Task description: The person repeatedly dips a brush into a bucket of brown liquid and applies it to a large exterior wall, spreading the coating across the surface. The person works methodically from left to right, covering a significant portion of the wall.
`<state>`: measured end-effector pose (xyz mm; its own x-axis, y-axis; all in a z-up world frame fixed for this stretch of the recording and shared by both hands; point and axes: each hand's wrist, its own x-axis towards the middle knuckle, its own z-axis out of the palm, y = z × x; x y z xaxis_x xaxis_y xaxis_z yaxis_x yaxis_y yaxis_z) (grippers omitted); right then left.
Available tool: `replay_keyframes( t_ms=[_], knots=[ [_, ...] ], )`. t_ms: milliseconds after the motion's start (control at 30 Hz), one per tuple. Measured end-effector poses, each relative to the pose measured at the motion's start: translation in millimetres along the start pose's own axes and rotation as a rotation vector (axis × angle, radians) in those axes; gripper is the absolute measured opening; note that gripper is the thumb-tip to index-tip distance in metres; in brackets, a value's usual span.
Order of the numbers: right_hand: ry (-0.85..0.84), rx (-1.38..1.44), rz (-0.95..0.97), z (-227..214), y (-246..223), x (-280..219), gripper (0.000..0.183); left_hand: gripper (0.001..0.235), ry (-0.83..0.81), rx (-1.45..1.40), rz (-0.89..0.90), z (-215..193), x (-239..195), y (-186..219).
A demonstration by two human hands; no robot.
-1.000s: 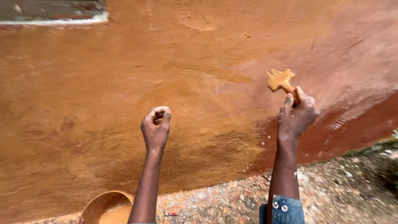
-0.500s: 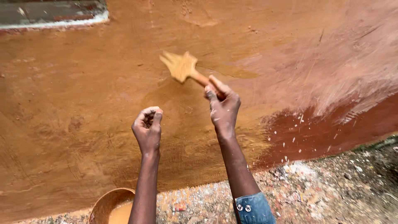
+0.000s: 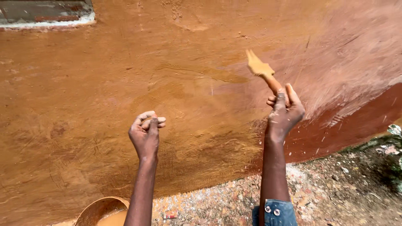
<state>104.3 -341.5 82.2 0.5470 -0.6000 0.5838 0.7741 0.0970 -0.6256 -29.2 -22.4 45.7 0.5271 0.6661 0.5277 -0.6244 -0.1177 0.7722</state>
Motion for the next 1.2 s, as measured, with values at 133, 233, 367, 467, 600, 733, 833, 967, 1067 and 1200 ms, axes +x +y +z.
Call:
replay_keyframes(
  t_ms=[133,233,367,467,600,733,833,967,1067,1200],
  knots=[
    [-0.057,0.383,0.171,16,-10,-18,0.024,0.016,-0.008,-0.004,0.0,7,-6,-4],
    [-0.107,0.447,0.367,40,-15,-44,0.02,0.015,-0.033,-0.047,0.053,11,-4,-5],
    [-0.163,0.419,0.589,72,-14,-90,0.016,0.016,-0.02,-0.022,0.044,6,-9,-8],
    [-0.367,0.421,0.632,90,-14,-117,0.016,0.013,0.007,-0.018,0.038,7,-2,-4],
    [-0.483,0.451,0.896,106,-1,-159,0.023,0.017,0.118,0.034,0.024,3,-2,-10],
    [-0.548,0.642,1.078,125,7,-182,0.023,0.053,0.184,0.206,0.039,-1,4,-12],
    [-0.517,0.653,1.089,125,9,-181,0.02,0.059,0.138,0.233,0.065,0,4,-15],
    [-0.427,0.57,1.018,113,13,-157,0.022,0.063,0.062,0.149,0.121,10,1,-17],
    [-0.256,0.647,1.018,91,25,-133,0.018,0.061,0.021,0.061,0.132,10,-11,-20],
    [-0.188,0.652,0.95,71,40,-91,0.015,0.063,0.008,0.186,0.028,18,-7,-8]
  ],
)
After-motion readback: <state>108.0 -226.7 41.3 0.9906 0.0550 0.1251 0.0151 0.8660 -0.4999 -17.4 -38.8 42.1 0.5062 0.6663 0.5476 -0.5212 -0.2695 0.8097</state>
